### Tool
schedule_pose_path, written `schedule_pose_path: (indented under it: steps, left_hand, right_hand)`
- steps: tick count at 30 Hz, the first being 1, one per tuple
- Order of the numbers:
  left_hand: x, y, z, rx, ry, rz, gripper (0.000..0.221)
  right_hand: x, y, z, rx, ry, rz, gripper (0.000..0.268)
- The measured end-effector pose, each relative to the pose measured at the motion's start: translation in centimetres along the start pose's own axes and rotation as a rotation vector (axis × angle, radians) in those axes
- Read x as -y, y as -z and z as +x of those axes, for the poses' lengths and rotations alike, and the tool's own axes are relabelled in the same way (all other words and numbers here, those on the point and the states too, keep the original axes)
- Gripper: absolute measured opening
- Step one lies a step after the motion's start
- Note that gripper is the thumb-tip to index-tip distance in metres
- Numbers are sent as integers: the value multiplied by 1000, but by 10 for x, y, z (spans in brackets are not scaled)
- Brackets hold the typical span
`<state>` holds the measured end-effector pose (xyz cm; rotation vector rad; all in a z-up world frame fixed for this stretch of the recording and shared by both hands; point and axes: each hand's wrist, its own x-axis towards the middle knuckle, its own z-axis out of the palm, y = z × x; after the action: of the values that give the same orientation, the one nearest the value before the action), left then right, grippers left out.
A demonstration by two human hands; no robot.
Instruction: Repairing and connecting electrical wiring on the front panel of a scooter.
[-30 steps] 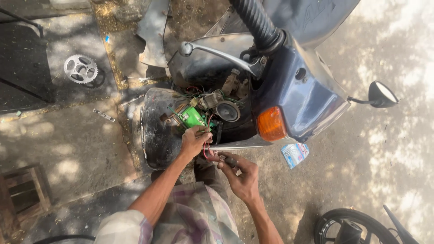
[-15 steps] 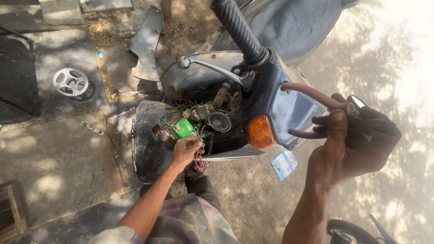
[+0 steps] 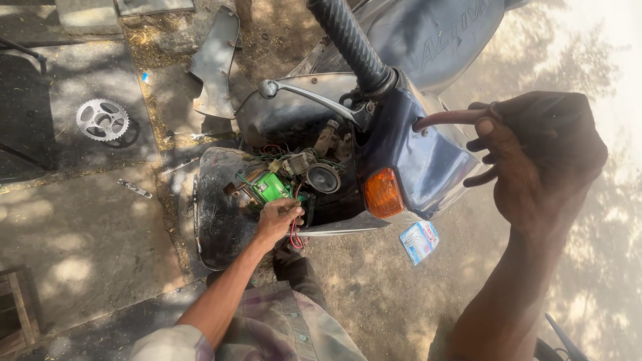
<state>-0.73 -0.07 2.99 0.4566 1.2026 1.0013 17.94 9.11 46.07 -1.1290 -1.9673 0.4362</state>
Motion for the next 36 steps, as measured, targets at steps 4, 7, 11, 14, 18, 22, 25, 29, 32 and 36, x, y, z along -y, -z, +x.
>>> schedule_pose_path:
  steps: [4, 7, 11, 14, 18, 22, 25, 29, 32, 36]
  left_hand:
    - [1, -1, 0, -5, -10, 101, 28]
    - [2, -3, -2, 8, 14, 80, 29]
    - [-5, -6, 3, -18, 41, 118, 28]
    - [7, -3, 4, 18, 1, 63, 27]
    - [-7, 0, 6, -22, 41, 65, 27]
    - [2, 4, 1, -37, 20, 134, 30]
    - [-6, 0, -2, -37, 51, 117, 31]
    - [-14, 5, -6, -5, 29, 84, 26]
    - [-15, 4, -5, 4, 44, 19, 20]
    - [31, 30, 13, 47, -47, 37, 19]
  right_hand:
    - [-5, 6, 16, 47, -21, -26, 17]
    - [2, 4, 21, -10, -192, 40, 21]
    - [0, -1, 2, 52, 146, -108, 12]
    - [-7, -6, -15, -70, 76, 42, 11]
    - [14, -13, -29, -89, 110, 30, 9]
    - [15, -52, -40, -73, 154, -48, 12]
    - [6, -82, -42, 28, 206, -166, 16]
    - [15, -118, -50, 147, 276, -405, 20]
    - [9, -115, -69, 101, 333, -559, 25]
    - [20, -102, -67, 14, 259, -529, 28]
